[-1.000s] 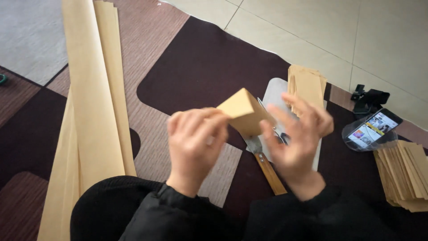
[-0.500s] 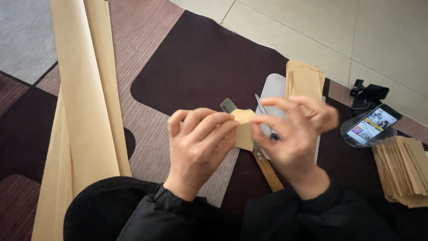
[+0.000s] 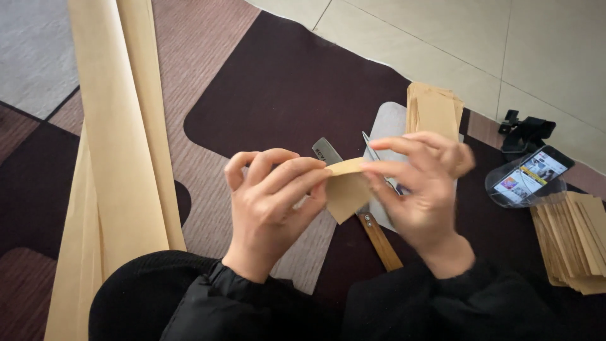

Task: Cutting and folding brown paper strips to create uniform pieces using scissors and a large knife.

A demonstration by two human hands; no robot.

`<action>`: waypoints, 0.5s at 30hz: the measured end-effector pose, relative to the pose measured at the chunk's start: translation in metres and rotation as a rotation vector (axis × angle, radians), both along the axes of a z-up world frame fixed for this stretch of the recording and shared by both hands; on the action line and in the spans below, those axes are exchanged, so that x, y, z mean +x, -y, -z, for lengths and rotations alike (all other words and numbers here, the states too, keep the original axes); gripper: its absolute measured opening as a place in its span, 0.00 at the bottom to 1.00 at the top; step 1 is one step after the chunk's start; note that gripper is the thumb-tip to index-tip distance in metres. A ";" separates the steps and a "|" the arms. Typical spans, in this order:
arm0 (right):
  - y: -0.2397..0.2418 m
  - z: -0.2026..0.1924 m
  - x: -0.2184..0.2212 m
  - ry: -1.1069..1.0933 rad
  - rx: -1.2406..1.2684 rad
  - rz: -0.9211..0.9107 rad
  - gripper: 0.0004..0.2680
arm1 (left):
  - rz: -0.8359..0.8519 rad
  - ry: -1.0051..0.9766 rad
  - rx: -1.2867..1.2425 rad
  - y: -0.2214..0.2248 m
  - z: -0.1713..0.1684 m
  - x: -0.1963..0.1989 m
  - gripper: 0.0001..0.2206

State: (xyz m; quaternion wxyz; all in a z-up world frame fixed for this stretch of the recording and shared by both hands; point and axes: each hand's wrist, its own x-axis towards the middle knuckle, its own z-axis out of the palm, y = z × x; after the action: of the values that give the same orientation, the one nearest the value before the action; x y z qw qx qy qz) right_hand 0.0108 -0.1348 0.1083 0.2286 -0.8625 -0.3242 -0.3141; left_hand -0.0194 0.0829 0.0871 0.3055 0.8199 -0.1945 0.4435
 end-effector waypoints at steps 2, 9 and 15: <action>0.018 0.007 0.009 0.010 0.024 0.040 0.05 | -0.023 -0.013 -0.006 -0.012 0.005 0.003 0.04; 0.030 0.001 0.007 -0.172 0.282 0.068 0.06 | 0.019 -0.313 -0.336 -0.022 0.015 0.006 0.05; 0.006 0.002 -0.010 -0.552 0.557 -0.105 0.05 | 0.360 -0.706 -0.689 -0.001 0.026 0.008 0.30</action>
State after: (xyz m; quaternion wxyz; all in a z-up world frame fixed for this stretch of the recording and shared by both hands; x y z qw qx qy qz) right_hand 0.0009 -0.1409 0.1060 0.5479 -0.8020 -0.1966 -0.1342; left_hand -0.0116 0.0840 0.0614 0.6758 0.7249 -0.0603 0.1187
